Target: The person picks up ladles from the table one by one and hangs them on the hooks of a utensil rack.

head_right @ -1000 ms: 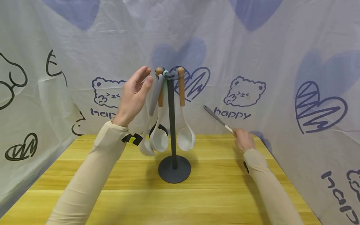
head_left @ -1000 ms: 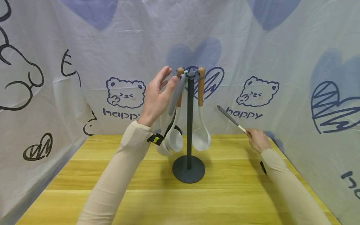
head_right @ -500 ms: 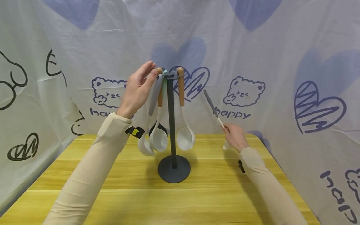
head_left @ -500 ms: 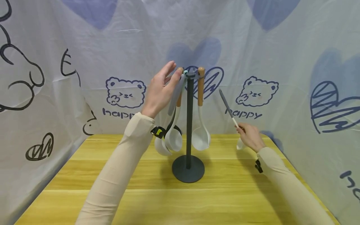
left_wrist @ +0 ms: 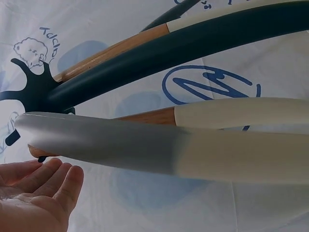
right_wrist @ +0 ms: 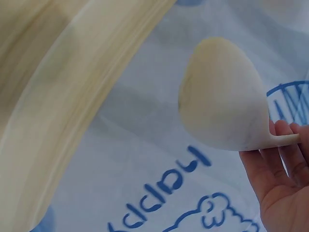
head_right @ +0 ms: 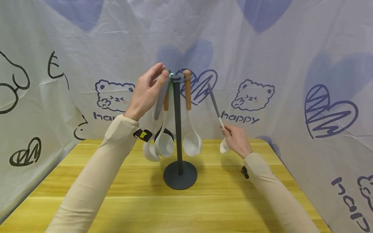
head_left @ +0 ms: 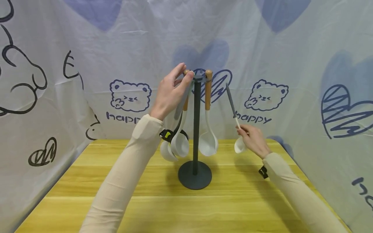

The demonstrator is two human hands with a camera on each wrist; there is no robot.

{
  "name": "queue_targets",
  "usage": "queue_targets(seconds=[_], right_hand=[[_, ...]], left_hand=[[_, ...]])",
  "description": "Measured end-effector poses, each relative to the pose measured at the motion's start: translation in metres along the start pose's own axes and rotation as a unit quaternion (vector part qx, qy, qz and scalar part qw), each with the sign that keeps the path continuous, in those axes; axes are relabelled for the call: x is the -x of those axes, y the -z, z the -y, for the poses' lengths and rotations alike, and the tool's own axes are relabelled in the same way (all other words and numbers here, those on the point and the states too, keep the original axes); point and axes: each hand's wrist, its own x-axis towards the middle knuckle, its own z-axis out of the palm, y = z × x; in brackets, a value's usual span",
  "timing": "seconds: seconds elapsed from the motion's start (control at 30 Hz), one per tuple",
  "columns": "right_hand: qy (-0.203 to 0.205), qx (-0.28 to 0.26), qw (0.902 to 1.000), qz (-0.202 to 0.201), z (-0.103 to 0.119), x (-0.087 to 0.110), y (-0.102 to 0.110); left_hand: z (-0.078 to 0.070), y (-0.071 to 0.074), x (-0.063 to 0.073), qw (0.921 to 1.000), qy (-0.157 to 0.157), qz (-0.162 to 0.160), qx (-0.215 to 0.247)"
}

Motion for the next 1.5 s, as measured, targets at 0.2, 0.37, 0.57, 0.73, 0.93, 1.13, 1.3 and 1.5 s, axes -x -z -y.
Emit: queue_targets(seconds=[0.2,0.37,0.57,0.73,0.93,1.13,1.3,1.5], right_hand=[[0.044,-0.021,0.9985,-0.023,0.019,0.001,-0.003],[0.075,-0.032,0.9959,-0.038,0.033,0.002,-0.005],[0.102,-0.042,0.9929,-0.045,0.046,0.005,-0.005],[0.107,-0.050,0.9920,-0.045,0.054,0.007,-0.004],[0.115,-0.056,0.9910,-0.040,0.061,0.009,-0.002],[0.130,-0.053,0.9889,-0.048,0.064,0.010,-0.003],[0.148,-0.047,0.9861,-0.059,0.063,0.011,-0.003],[0.157,-0.045,0.9847,-0.061,0.062,0.010,-0.004]], left_hand=[[-0.004,-0.002,-0.003,0.9999,0.010,0.001,-0.010],[-0.004,-0.003,-0.004,0.9998,0.011,0.001,-0.015],[-0.003,-0.005,-0.004,0.9993,0.019,0.005,-0.032],[-0.004,-0.007,-0.004,0.9989,0.018,0.009,-0.042],[-0.005,-0.008,-0.004,0.9988,0.010,0.007,-0.048],[-0.004,-0.008,-0.005,0.9988,-0.003,0.002,-0.048],[-0.005,-0.009,-0.006,0.9989,-0.008,0.004,-0.046],[-0.005,-0.009,-0.005,0.9988,-0.006,0.005,-0.048]])
